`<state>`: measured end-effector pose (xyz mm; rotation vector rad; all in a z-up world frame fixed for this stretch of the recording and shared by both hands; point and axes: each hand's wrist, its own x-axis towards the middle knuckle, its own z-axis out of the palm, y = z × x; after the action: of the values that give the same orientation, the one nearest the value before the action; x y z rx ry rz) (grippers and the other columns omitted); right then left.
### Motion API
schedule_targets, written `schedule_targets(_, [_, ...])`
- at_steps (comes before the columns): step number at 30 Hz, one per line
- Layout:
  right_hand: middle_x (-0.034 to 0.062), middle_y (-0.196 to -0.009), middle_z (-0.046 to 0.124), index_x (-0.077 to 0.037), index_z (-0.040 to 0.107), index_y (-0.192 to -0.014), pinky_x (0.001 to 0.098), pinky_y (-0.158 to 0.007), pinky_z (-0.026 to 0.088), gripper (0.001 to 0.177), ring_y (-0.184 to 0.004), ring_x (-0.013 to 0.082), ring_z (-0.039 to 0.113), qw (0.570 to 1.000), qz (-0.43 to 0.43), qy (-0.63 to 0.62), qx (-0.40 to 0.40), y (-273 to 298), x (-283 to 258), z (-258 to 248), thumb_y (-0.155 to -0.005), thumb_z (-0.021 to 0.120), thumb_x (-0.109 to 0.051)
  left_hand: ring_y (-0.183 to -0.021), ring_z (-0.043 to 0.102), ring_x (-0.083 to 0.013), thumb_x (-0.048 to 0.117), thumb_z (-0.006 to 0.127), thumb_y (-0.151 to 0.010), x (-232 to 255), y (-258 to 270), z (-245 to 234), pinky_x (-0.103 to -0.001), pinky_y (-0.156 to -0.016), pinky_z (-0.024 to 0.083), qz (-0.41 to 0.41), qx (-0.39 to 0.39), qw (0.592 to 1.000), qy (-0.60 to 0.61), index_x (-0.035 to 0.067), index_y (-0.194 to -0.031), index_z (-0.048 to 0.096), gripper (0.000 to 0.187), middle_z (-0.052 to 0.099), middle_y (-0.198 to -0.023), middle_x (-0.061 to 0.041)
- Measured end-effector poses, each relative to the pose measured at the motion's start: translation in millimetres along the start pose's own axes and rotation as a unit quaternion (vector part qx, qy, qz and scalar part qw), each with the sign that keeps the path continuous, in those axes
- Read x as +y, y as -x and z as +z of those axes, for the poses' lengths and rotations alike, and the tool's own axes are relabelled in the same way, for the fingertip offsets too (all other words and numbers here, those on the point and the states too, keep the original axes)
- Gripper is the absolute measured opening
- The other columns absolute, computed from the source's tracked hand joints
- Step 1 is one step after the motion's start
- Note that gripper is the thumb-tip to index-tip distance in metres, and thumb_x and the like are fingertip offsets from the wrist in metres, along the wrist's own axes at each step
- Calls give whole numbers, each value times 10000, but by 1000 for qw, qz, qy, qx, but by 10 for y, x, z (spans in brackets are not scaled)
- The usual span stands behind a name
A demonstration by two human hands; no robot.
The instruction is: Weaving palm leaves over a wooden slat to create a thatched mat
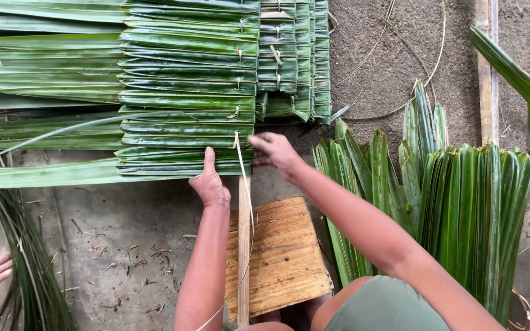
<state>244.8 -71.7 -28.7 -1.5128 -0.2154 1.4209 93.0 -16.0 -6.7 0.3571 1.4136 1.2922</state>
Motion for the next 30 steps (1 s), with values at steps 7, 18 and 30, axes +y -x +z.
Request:
schedule_targets(7, [70, -833, 751, -11, 736, -1063, 311, -649, 665, 299, -706, 157, 753, 996, -17, -67, 50, 41, 549, -1, -855, 864, -183, -935, 769, -214, 100, 947, -755, -56, 43, -11, -400, -851, 646, -8, 8, 1000, -7, -26, -1060, 754, 382, 775, -991, -146])
schedule_targets(18, [95, -792, 760, -6, 754, -994, 325, -610, 672, 250, -664, 183, 765, 996, -1, -70, 63, 141, 474, 19, -840, 876, -161, -920, 770, -208, 82, 943, -752, -47, 96, -8, -385, -834, 649, -17, 21, 1000, 1, -30, -1056, 751, 377, 776, -981, -145])
schedule_targets(30, [148, -761, 750, 14, 727, -915, 360, -576, 678, 227, -652, 233, 766, 996, 16, -83, 25, 218, 432, -26, -826, 874, -134, -910, 778, -235, 80, 921, -787, -157, 60, -134, -410, -800, 669, -26, 15, 999, 11, -21, -1070, 743, 349, 771, -968, -138])
